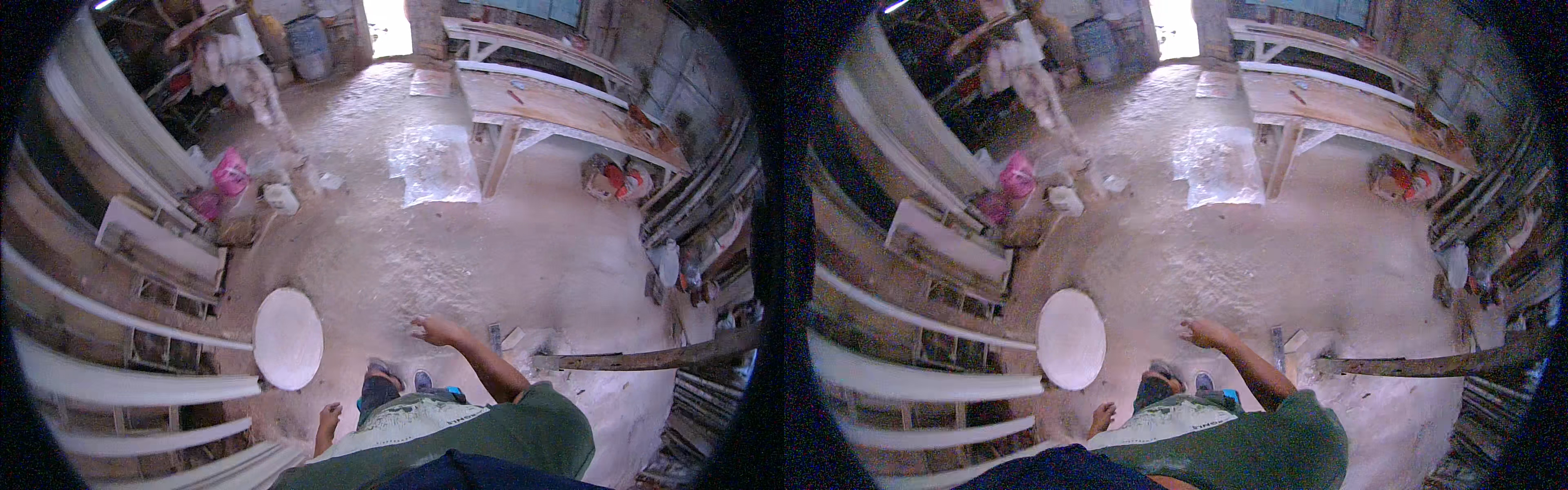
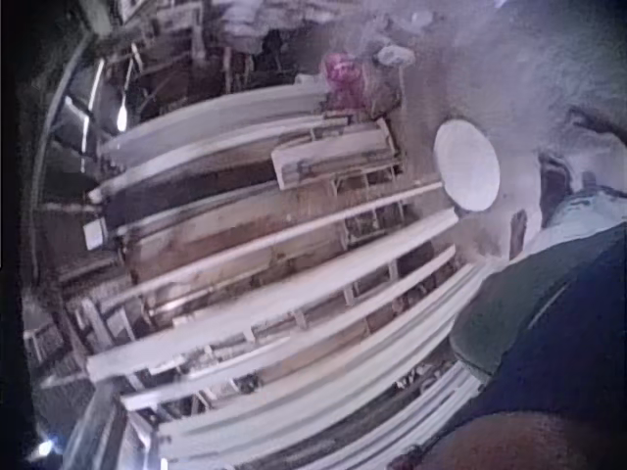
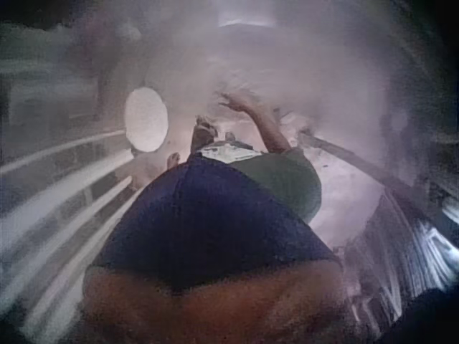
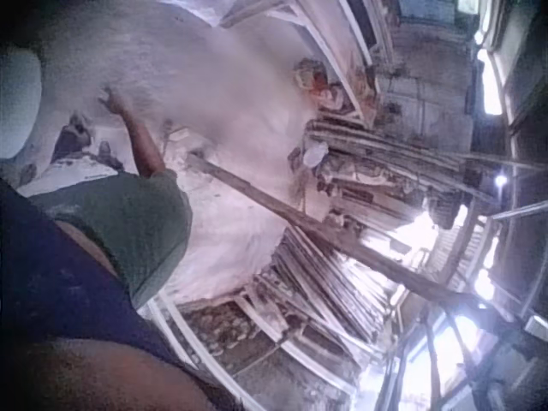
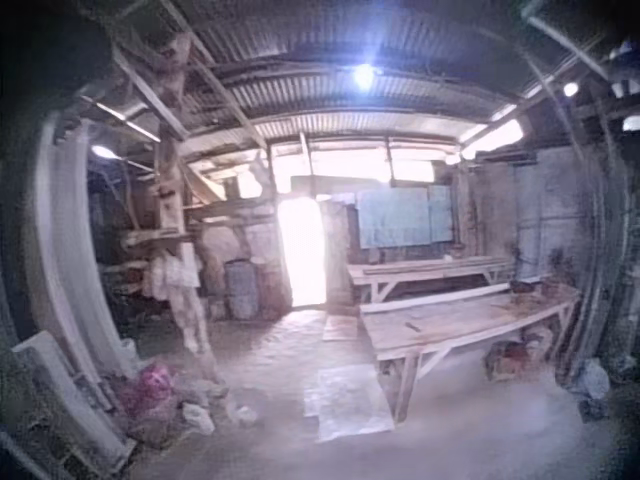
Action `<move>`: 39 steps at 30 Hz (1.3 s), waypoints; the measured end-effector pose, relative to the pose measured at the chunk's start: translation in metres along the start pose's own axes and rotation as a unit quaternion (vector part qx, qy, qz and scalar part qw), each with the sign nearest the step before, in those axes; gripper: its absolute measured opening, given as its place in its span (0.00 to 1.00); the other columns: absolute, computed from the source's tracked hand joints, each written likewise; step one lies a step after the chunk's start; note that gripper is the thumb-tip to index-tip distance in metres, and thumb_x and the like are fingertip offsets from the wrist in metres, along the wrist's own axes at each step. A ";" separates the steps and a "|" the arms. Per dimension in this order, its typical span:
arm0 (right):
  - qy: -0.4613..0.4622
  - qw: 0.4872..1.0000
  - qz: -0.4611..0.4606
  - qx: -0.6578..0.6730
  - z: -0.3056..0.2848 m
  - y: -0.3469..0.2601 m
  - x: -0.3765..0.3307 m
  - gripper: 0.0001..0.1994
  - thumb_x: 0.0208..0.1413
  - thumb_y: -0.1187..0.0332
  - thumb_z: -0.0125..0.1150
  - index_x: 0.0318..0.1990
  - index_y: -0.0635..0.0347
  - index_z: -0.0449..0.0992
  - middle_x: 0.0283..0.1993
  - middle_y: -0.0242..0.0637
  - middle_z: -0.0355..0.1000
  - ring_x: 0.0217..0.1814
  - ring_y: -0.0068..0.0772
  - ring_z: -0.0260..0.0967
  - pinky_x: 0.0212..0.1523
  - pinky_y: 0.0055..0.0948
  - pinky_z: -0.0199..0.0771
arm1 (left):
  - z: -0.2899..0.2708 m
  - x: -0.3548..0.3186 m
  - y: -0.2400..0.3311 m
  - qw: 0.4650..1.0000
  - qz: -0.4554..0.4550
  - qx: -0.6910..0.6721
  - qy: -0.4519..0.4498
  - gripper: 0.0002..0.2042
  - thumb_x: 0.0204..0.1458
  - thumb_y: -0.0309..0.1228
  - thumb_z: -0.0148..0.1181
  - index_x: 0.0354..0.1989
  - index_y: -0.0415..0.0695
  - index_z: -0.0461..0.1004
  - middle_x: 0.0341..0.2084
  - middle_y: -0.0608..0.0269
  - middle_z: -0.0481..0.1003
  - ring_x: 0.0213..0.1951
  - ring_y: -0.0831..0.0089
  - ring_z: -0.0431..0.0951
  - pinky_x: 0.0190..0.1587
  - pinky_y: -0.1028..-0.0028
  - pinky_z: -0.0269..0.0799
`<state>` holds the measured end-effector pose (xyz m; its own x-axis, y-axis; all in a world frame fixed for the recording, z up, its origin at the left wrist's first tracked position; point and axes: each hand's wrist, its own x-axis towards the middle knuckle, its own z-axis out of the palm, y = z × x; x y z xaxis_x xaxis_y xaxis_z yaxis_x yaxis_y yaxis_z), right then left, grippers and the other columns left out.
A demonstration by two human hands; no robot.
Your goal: The person scrapes and brushes a long white wooden molding on a workbench, then wipes it with a cloth. They flip the molding over and continue scraping and brushing the other side before moving it aside.
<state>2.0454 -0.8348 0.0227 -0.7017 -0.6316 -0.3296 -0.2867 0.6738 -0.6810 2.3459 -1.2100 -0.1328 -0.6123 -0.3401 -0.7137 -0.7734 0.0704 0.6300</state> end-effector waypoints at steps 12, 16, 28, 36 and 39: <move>0.160 0.876 0.444 0.097 0.090 0.374 -0.020 0.26 0.55 0.51 0.46 0.48 0.68 0.70 0.46 0.53 0.71 0.43 0.49 0.71 0.46 0.40 0.68 | 0.109 0.273 0.210 0.976 -0.169 -0.061 -0.125 0.16 0.50 0.35 0.56 0.46 0.39 0.73 0.40 0.53 0.75 0.43 0.66 0.74 0.45 0.70 0.69; 0.120 0.800 0.541 0.231 -0.007 0.365 -0.021 0.22 0.54 0.54 0.48 0.46 0.65 0.71 0.43 0.47 0.71 0.40 0.42 0.70 0.42 0.38 0.68 | 0.100 0.407 0.417 0.989 0.085 0.092 -0.075 0.16 0.51 0.35 0.56 0.46 0.39 0.72 0.39 0.54 0.75 0.43 0.67 0.74 0.45 0.70 0.69; 0.161 0.722 0.418 0.528 -0.169 0.372 0.301 0.11 0.53 0.63 0.55 0.41 0.57 0.72 0.32 0.31 0.70 0.30 0.24 0.67 0.31 0.31 0.70 | 0.204 0.584 0.836 0.916 0.359 0.131 -0.125 0.16 0.51 0.34 0.56 0.46 0.38 0.72 0.38 0.55 0.75 0.44 0.69 0.73 0.46 0.72 0.67; 0.028 0.811 0.497 0.309 -0.308 0.515 0.534 0.11 0.52 0.63 0.50 0.31 0.59 0.75 0.13 0.36 0.63 0.19 0.31 0.67 0.21 0.31 0.67 | 0.083 0.665 0.720 0.988 -0.150 0.000 -0.041 0.17 0.48 0.31 0.53 0.47 0.38 0.68 0.37 0.60 0.71 0.38 0.72 0.70 0.42 0.71 0.67; 0.099 0.859 0.437 0.249 -0.446 0.490 0.629 0.19 0.47 0.55 0.53 0.35 0.63 0.77 0.30 0.50 0.74 0.33 0.46 0.73 0.36 0.41 0.70 | 0.048 0.669 0.738 0.976 -0.204 -0.069 0.040 0.17 0.48 0.32 0.53 0.46 0.39 0.68 0.35 0.61 0.71 0.36 0.72 0.70 0.39 0.71 0.66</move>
<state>1.1729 -0.7305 -0.2265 -0.6186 0.1419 -0.7728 0.6848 0.5795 -0.4418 1.3576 -1.3406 -0.1595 -0.2379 -0.3865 -0.8911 -0.9172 -0.2126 0.3371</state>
